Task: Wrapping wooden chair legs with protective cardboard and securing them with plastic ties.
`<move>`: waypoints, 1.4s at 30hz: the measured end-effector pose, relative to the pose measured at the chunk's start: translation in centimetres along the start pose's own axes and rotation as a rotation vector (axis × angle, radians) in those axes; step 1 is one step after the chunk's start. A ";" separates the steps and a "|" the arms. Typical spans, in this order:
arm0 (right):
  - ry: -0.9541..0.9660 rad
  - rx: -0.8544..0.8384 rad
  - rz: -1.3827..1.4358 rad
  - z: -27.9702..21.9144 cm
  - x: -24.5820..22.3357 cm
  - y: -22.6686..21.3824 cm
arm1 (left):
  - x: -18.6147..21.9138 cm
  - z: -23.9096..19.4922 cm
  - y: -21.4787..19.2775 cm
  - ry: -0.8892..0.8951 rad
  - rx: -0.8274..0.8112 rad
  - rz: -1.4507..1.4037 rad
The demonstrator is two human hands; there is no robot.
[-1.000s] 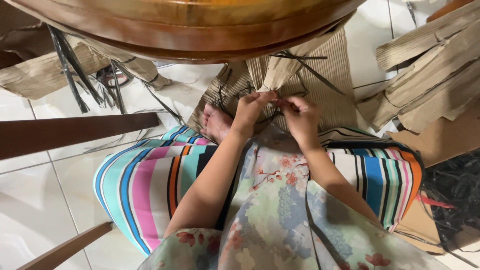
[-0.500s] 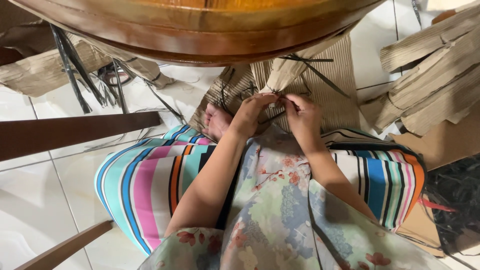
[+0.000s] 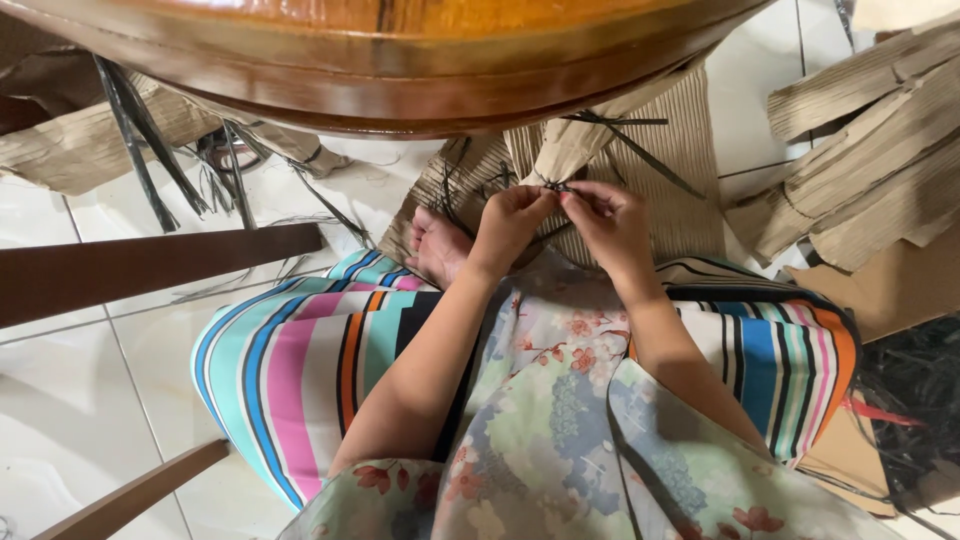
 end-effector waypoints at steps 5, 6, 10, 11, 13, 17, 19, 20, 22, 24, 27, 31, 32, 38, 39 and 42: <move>0.300 -0.059 0.237 0.7 1.5 0.6 | 3.0 -0.7 0.0 0.050 -0.010 0.080; 0.481 -0.120 0.443 0.6 2.0 1.1 | 3.8 -0.9 0.1 0.051 -0.002 0.062; 0.607 -0.212 0.635 1.8 6.0 1.2 | 3.1 -1.1 0.3 0.044 0.011 0.022; 0.632 -0.252 0.684 1.9 6.5 1.4 | 3.4 -1.4 0.0 0.101 0.046 0.103; 0.657 -0.293 0.732 1.9 6.8 1.6 | 5.0 -1.9 -0.4 0.157 0.081 0.185; 0.570 -0.331 0.666 1.7 6.4 1.4 | 9.4 -2.6 -0.9 0.636 0.111 0.577; 0.530 -0.311 0.608 1.7 6.7 1.4 | 9.5 -2.8 -1.1 0.738 0.089 0.684; 0.506 -0.279 0.578 1.7 6.9 1.4 | 9.4 -2.8 -1.2 0.775 0.077 0.715; 0.478 -0.244 0.548 1.6 6.2 1.3 | 9.2 -2.6 -1.4 0.817 0.063 0.743; 0.408 -0.159 0.457 0.9 4.6 0.9 | 8.8 -2.5 -1.7 0.854 0.069 0.815; 0.346 -0.095 0.377 0.9 5.0 0.9 | 9.0 -2.4 -1.8 0.839 0.084 0.900; 0.245 -0.049 0.267 0.2 2.9 1.1 | 9.1 -2.3 -1.6 0.836 0.078 0.926; 0.219 -0.031 0.264 -0.2 2.0 1.0 | 9.1 -2.4 -1.5 0.827 0.070 0.937; 0.059 0.078 0.034 -0.5 2.0 0.5 | 7.0 -2.0 -2.3 0.805 0.094 1.039; -0.001 0.091 0.029 -0.5 1.6 0.3 | 6.9 -1.9 -2.6 0.795 0.092 1.047; -0.165 0.156 -0.040 0.2 2.3 -0.8 | 8.6 -1.9 -2.9 0.812 0.122 1.102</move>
Point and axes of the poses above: each hand's wrist, its own z-axis towards the middle knuckle, its own y-axis out of the palm, x = y × z, the point moved 4 cm from there along z, towards the middle knuckle, and after that the axes turned 15 degrees about y, right-handed, at the moved point
